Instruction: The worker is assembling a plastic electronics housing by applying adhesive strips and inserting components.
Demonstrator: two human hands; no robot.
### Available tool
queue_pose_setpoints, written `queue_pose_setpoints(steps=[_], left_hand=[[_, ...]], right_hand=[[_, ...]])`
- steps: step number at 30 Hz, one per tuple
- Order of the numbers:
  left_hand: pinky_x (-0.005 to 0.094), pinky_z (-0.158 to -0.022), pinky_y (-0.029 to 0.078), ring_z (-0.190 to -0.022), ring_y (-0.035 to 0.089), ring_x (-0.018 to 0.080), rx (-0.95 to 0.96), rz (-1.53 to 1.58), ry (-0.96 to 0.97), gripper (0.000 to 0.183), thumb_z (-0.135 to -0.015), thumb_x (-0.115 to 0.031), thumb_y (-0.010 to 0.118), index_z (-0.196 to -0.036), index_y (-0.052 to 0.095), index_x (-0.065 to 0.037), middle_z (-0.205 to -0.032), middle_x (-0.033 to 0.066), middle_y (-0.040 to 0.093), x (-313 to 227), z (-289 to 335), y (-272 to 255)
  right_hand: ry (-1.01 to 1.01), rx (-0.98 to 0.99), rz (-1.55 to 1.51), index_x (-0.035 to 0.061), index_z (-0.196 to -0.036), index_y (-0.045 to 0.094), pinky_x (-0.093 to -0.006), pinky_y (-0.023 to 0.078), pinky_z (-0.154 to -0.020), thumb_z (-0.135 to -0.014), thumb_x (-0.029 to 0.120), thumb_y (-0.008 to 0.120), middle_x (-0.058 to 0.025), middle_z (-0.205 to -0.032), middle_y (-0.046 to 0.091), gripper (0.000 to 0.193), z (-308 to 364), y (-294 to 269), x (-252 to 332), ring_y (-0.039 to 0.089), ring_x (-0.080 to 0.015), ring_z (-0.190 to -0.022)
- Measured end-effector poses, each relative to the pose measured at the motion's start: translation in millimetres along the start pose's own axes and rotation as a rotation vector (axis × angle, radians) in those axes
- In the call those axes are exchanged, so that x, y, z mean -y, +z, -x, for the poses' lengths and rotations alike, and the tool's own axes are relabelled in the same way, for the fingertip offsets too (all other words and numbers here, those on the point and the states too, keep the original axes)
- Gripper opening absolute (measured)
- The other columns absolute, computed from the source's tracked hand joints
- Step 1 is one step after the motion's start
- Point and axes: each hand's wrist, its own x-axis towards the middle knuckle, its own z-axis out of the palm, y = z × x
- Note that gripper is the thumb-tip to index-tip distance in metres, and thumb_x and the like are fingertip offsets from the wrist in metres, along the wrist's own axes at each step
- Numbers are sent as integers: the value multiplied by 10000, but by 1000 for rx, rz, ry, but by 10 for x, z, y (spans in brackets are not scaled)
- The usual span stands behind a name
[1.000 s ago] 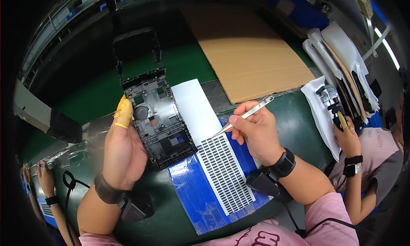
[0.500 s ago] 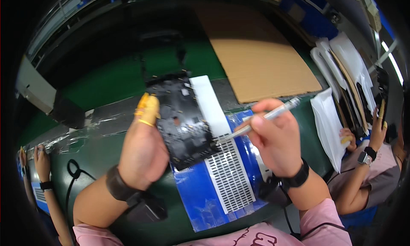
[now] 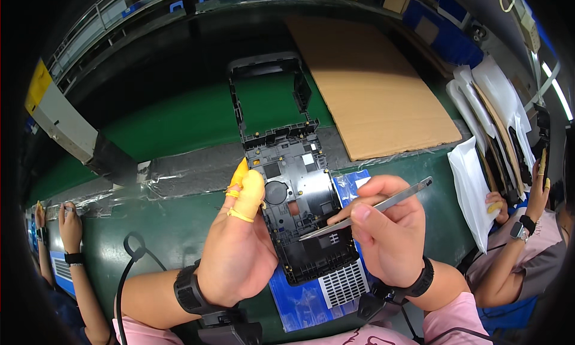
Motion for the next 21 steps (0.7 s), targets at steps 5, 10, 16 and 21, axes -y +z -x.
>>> queue_pose_setpoints(steps=[5,10,16,21], left_hand=[[385,-914,436,-1085,506,222,-5,15,-16,509,-932,-448,318,-1274,373,-75,-1217,98,491,-5,18,12],[388,-907,443,-1087,505,228,-38,-13,29,508,-929,-443,337,-1271,376,-69,-1216,102,492,-5,39,12],[375,-862,472,-1037,520,199,-38,99,29,410,-934,-361,378,-1253,362,-103,-1170,81,505,3,50,11],[367,-831,496,-1011,539,184,32,184,32,341,-943,-296,395,-1239,334,-138,-1142,68,513,2,43,13]], right_hand=[[-22,-30,85,-26,-1020,465,-236,456,-557,-797,-49,530,-82,-700,574,233,25,1,12,483,-88,-534],[-74,38,11,-24,-1009,513,-176,418,-539,-804,-22,596,-85,-807,631,222,42,-29,-20,537,-54,-629],[-95,39,12,-31,-1014,513,-178,419,-549,-805,-29,592,-84,-808,631,224,54,-25,-37,534,-53,-634],[-94,36,14,-33,-1017,515,-177,417,-555,-803,-32,594,-85,-807,630,228,69,-27,-18,533,-54,-640]])
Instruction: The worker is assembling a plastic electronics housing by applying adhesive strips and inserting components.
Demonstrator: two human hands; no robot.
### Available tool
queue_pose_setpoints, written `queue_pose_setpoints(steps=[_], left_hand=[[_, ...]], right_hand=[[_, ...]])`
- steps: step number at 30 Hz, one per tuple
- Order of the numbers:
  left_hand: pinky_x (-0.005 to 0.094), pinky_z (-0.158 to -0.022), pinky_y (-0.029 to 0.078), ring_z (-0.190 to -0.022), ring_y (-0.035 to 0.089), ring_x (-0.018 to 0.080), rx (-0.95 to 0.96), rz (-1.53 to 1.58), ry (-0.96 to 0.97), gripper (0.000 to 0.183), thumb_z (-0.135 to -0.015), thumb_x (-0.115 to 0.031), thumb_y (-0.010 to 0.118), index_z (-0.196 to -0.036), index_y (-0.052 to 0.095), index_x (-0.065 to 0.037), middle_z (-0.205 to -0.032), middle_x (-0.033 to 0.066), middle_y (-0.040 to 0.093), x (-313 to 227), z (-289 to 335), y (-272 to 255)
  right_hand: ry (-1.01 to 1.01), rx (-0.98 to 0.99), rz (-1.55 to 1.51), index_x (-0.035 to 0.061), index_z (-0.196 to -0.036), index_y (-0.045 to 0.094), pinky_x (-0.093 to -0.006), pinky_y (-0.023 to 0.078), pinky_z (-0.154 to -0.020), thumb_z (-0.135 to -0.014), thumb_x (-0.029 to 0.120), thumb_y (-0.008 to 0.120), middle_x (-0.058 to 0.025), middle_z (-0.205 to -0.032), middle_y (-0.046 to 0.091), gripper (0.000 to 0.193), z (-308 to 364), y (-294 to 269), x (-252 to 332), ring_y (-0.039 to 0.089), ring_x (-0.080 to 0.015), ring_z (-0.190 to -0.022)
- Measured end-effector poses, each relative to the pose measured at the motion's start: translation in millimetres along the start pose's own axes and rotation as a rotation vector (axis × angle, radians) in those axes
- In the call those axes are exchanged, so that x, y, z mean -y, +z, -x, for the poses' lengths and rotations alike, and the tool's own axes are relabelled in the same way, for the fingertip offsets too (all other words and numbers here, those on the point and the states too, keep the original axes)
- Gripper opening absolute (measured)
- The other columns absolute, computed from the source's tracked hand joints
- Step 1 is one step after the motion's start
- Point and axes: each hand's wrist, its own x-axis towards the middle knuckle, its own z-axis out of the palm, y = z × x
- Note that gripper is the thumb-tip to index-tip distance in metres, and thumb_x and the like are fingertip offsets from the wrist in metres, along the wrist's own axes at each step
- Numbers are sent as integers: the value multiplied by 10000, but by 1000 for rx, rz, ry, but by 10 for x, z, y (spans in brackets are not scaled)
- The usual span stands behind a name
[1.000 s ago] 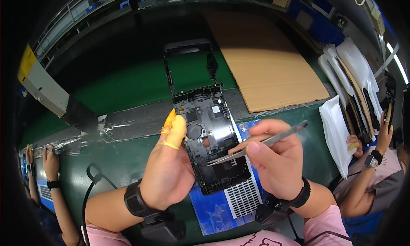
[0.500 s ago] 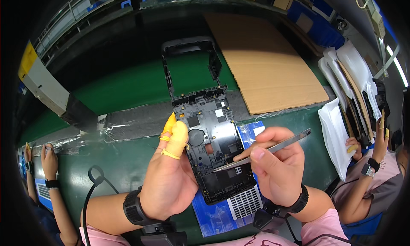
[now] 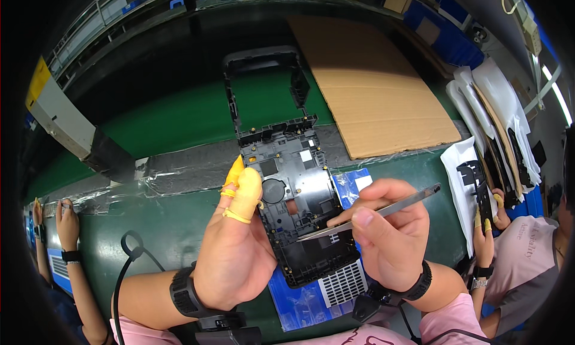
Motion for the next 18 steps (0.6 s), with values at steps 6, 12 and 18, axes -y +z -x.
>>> queue_pose_setpoints(steps=[6,12,18], left_hand=[[388,-912,441,-1096,504,236,-38,-147,13,504,-936,-433,318,-1275,369,-64,-1221,110,490,-17,-10,39],[388,-907,444,-1089,509,232,-17,-149,18,503,-935,-436,317,-1270,375,-65,-1219,108,493,-24,-7,39],[368,-891,449,-1076,495,199,0,-21,-2,475,-870,-70,503,-1289,284,-102,-1179,86,478,-27,58,49]], right_hand=[[27,-29,103,-32,-1031,468,-231,455,-558,-797,-28,541,-95,-690,580,246,-31,51,12,574,-135,-594],[-30,22,23,-36,-1023,515,-179,420,-568,-804,-45,583,-92,-834,636,229,-43,14,-25,546,-62,-662],[-34,-3,56,-32,-1020,518,-175,417,-548,-805,-37,588,-74,-809,628,227,-14,-17,-30,538,-55,-637]])
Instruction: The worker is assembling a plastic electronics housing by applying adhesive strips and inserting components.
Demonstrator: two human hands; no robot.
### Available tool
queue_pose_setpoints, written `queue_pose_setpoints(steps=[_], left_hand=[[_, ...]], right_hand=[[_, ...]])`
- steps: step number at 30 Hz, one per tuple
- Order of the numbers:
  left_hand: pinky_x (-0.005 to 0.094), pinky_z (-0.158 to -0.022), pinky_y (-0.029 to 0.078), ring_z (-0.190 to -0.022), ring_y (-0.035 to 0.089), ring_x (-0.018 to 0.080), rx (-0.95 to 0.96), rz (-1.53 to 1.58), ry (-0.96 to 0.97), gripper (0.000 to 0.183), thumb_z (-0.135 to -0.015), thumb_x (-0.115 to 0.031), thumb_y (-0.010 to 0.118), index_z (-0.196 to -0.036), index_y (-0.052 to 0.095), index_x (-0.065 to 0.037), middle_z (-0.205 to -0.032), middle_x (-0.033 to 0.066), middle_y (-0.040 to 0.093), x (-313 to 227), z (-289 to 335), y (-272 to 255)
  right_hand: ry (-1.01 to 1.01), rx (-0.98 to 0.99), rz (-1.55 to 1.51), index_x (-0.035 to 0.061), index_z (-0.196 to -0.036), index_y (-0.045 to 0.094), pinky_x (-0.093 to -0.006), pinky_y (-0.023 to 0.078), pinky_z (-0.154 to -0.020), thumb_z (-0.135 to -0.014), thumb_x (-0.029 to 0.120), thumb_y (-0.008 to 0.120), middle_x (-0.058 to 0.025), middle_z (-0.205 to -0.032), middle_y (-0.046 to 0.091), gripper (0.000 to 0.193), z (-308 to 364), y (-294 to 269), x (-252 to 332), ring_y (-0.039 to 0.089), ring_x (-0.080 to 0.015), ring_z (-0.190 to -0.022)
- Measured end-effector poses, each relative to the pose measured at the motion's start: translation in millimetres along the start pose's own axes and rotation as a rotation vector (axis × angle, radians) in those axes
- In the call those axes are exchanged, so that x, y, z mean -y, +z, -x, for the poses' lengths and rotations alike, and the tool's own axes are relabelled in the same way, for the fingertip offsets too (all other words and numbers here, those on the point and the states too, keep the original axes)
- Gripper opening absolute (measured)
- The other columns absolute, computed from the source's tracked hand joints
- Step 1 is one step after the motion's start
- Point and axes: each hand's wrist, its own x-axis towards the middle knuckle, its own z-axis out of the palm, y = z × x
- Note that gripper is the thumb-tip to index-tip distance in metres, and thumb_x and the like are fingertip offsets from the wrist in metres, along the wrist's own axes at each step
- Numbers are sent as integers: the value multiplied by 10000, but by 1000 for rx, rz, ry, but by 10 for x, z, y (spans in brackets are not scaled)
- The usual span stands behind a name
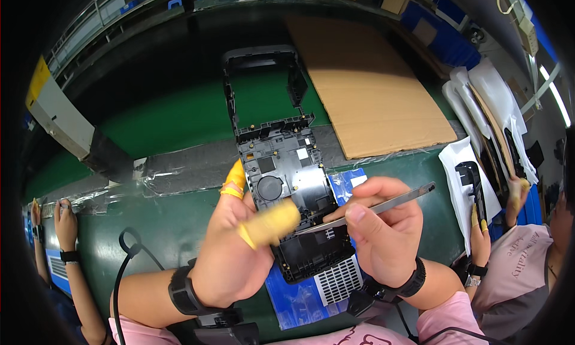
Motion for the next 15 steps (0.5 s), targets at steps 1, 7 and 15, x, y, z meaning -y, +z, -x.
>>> queue_pose_setpoints(steps=[1,7,15], left_hand=[[353,-905,431,-1091,473,192,68,-100,65,607,-785,42,516,-1313,251,-95,-1201,80,453,48,-10,-21],[307,-910,390,-1073,432,163,121,-361,214,888,-580,213,486,-1364,168,-54,-1215,59,398,6,-52,-87],[360,-916,419,-1060,502,208,87,-328,504,638,-760,3,578,-1318,274,-44,-1167,94,496,-455,-275,-214]], right_hand=[[8,-8,-6,-29,-1021,517,-174,416,-545,-804,-32,591,-72,-802,625,230,1,4,16,537,-54,-636],[18,-27,-204,-12,-1014,506,-182,382,-479,-811,5,570,-123,-763,622,214,-113,-100,150,491,-67,-535],[173,-176,139,-15,-952,547,-165,355,-416,-783,17,599,-53,-639,579,179,-352,-302,-193,506,-56,-495]])
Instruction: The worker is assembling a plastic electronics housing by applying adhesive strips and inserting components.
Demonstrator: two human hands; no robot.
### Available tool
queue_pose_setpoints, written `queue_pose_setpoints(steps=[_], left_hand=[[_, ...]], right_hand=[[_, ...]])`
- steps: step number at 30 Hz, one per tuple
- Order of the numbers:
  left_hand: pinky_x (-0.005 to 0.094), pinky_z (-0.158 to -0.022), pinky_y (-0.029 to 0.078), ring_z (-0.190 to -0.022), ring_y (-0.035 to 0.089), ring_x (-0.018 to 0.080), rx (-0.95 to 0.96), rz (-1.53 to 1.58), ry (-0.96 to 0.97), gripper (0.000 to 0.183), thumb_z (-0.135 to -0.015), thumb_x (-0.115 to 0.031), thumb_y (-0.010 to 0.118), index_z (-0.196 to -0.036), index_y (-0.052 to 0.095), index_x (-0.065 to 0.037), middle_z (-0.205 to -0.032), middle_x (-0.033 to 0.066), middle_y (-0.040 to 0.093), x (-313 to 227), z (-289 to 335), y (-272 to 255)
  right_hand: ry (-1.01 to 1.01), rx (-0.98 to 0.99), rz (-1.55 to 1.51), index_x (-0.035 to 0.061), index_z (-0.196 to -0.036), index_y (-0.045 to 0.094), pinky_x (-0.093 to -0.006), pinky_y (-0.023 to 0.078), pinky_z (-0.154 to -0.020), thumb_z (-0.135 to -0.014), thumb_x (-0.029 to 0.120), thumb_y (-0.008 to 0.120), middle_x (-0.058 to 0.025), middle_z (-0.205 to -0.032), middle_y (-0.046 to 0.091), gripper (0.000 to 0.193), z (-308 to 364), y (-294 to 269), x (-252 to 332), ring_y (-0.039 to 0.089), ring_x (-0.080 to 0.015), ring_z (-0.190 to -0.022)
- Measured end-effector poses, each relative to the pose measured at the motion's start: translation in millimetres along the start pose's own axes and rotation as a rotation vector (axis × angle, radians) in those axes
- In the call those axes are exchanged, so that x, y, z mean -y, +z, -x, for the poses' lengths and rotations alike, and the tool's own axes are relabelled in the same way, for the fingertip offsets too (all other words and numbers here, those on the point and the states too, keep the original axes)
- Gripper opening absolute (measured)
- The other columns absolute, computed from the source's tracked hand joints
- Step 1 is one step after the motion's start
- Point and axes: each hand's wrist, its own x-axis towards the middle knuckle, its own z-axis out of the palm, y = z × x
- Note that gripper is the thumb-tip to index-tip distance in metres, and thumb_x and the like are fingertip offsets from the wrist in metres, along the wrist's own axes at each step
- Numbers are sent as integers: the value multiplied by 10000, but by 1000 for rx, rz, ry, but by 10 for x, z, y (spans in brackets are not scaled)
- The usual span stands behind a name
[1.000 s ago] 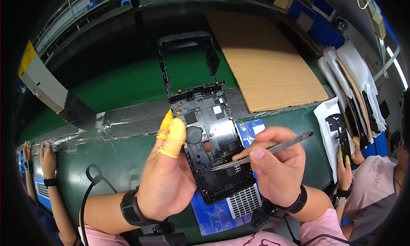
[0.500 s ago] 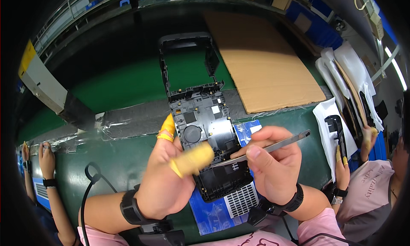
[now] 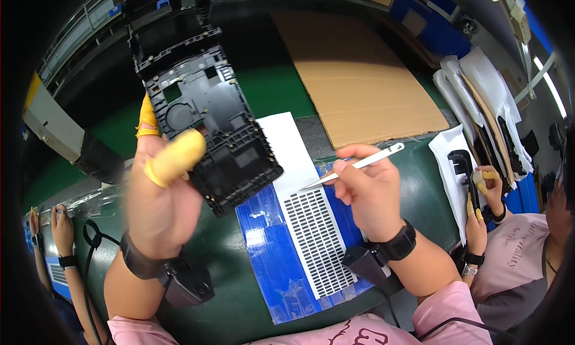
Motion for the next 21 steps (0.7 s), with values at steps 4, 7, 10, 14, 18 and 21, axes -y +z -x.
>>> queue_pose_setpoints(steps=[4,7,10,14,18,21], left_hand=[[370,-890,436,-1009,535,200,-85,186,-101,380,-873,-197,532,-1210,419,-62,-1120,72,536,-14,-75,-100],[393,-883,438,-996,541,206,-126,211,-150,305,-891,-277,511,-1126,461,-88,-1096,75,540,49,-118,-166],[409,-888,430,-996,537,216,-136,285,-230,255,-890,-291,515,-1057,474,-103,-1077,74,542,103,-134,-227],[411,-893,426,-1002,534,220,-172,305,-273,259,-902,-303,487,-1064,474,-102,-1084,79,541,178,-116,-248],[414,-901,423,-1033,528,229,-123,287,-299,313,-922,-325,430,-1117,467,-84,-1128,92,536,227,-53,-149],[408,-906,425,-1038,530,237,-115,286,-328,366,-929,-332,405,-1156,453,-50,-1148,104,532,248,-17,-127]], right_hand=[[44,41,-6,-19,-947,548,-163,349,-408,-778,7,601,-41,-626,571,179,-82,-58,-135,497,-51,-484],[68,49,0,-19,-950,548,-162,346,-403,-777,3,600,-35,-618,566,182,-100,-68,-175,495,-50,-480],[82,63,-2,-18,-953,551,-162,346,-403,-778,0,597,-35,-619,569,182,-107,-58,-200,494,-49,-479],[86,82,6,-17,-954,556,-163,347,-418,-779,-6,595,-47,-644,590,180,-119,-44,-204,495,-48,-487],[73,82,15,-18,-950,550,-168,343,-407,-788,-11,583,-60,-672,586,166,-105,-49,-201,472,-57,-485],[85,92,-21,-20,-966,551,-163,338,-439,-784,-10,586,-65,-675,605,186,-86,-53,-154,478,-46,-496]])
